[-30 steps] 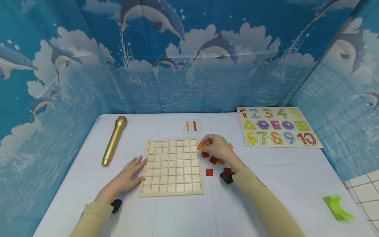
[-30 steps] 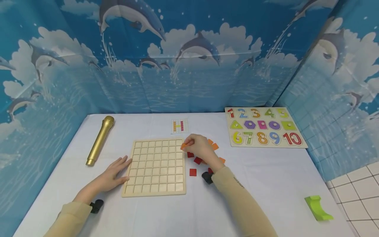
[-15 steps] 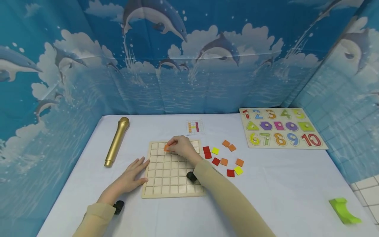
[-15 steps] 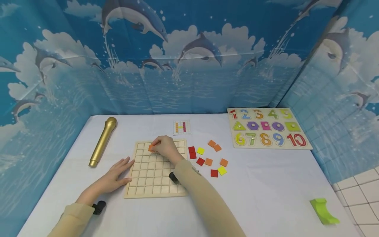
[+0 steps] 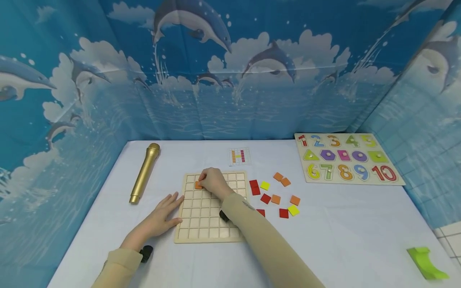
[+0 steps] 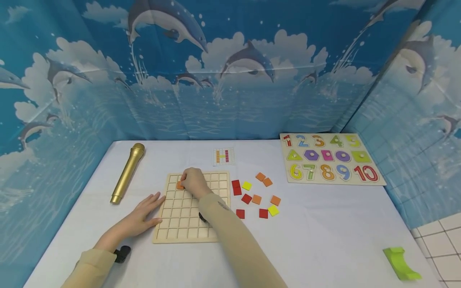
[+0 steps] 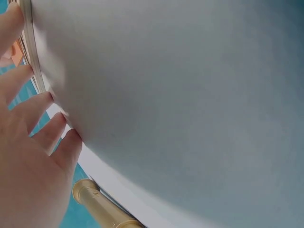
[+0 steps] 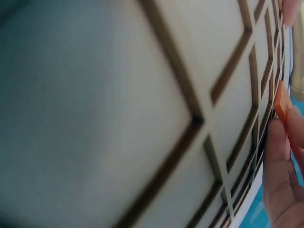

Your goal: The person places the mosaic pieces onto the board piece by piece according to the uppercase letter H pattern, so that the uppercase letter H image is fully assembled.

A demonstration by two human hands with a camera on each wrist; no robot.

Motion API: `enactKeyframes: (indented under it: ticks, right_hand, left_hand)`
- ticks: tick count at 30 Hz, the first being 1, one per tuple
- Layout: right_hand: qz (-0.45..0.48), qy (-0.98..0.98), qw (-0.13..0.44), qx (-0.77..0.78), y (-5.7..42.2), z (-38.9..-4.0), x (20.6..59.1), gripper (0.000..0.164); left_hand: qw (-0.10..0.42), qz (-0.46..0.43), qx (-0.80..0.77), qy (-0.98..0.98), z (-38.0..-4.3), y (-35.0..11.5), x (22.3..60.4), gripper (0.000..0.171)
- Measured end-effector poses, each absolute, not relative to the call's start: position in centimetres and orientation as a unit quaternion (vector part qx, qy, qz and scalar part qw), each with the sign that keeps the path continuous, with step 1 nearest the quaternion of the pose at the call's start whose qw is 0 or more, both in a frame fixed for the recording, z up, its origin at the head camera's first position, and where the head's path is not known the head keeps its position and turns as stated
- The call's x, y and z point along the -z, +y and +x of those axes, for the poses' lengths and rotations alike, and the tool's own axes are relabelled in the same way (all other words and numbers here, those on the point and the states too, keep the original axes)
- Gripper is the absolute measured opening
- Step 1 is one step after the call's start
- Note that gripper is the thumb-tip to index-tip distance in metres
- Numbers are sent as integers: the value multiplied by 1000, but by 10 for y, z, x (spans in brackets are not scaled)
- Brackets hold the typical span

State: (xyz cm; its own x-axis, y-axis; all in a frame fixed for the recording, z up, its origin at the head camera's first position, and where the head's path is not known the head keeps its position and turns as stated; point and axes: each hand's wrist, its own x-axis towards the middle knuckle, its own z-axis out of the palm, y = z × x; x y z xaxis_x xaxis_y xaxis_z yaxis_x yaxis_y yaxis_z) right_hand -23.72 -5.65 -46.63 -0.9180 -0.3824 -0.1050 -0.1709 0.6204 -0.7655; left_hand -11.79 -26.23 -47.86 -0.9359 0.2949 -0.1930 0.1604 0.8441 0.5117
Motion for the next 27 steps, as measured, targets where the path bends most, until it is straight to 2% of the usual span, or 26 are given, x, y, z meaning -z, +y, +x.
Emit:
enactKeyframes:
  ticks: [8, 20, 27]
  right_hand:
    - [-175, 910, 122, 355, -61, -237, 464, 0]
    - [-176, 916, 119, 340, -66, -237, 465, 5]
    - [-180, 903, 152, 360, -54, -234, 454, 9]
  left_hand:
    - [129, 114, -249, 953, -117, -261, 479, 72]
    - [135, 113, -257, 950, -118, -260, 479, 73]
    - [145, 107, -252, 951, -117, -261, 477, 74]
